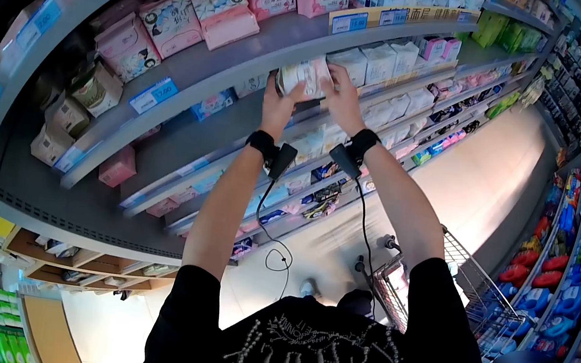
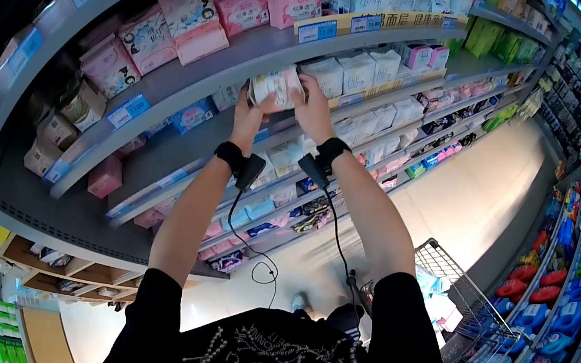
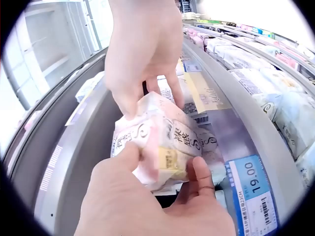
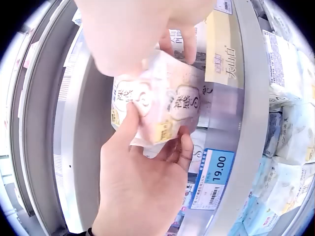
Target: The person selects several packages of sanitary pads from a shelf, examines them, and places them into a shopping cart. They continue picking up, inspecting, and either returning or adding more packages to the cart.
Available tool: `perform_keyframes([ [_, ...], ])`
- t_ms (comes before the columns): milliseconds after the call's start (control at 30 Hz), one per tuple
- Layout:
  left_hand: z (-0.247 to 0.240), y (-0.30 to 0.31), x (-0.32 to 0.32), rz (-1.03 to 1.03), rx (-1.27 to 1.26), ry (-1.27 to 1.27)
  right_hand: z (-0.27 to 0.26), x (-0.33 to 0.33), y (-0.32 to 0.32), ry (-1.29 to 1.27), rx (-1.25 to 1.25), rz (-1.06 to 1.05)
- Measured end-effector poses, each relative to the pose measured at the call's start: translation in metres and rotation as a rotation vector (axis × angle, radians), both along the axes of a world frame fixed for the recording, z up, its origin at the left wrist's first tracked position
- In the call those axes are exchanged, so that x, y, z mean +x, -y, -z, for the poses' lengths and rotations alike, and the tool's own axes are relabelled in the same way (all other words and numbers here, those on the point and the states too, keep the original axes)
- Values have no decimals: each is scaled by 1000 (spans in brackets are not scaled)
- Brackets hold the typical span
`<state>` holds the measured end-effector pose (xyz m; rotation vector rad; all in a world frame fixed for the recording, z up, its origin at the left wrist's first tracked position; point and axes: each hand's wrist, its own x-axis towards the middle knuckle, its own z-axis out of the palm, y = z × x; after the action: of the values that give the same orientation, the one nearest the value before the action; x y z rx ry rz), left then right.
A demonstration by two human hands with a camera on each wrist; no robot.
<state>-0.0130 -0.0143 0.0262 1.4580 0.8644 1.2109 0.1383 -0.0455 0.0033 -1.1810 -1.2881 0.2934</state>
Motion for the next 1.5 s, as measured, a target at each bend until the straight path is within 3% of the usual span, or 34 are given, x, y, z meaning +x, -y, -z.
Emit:
perform_keyframes([
  [33, -1, -1, -4, -3, -6, -2, -5, 0, 5, -2, -6, -3],
  [133, -11, 0, -15, 111, -140, -19, -16, 9, 8, -373, 15, -338],
  [233, -15, 7, -24, 151, -47, -19, -29, 0, 24, -197, -108, -291],
  [367, -25, 11, -32, 215, 1, -39, -37, -9, 30, -200, -44, -261],
  [500, 1, -9, -26, 227, 23, -112, -33, -1, 29, -46, -125, -132],
  [567, 12, -18, -19, 163, 128, -127, -22, 7, 18, 54, -147, -74],
  [633, 22, -27, -8, 100, 179, -102, -12, 8, 9, -59, 6, -201],
  [800, 31, -40, 10, -33, 342, -170, -3, 16, -7, 61, -53, -182],
  [867, 25, -35, 11, -69, 374, -211, -6, 13, -5, 181, 0, 25],
  [967, 21, -29, 16, -140, 458, -276, -7, 11, -5, 184, 20, 107],
  [1233, 21, -11, 22, -217, 532, -281, -8, 13, 1, 277, 114, 136],
  [1300, 26, -13, 23, -269, 543, -381, -8, 14, 2, 306, 125, 137],
  [1367, 32, -14, 24, -289, 563, -397, -5, 14, 3, 217, 127, 28],
  [1500, 35, -9, 16, -378, 688, -449, -7, 0, 10, 290, 77, 146],
])
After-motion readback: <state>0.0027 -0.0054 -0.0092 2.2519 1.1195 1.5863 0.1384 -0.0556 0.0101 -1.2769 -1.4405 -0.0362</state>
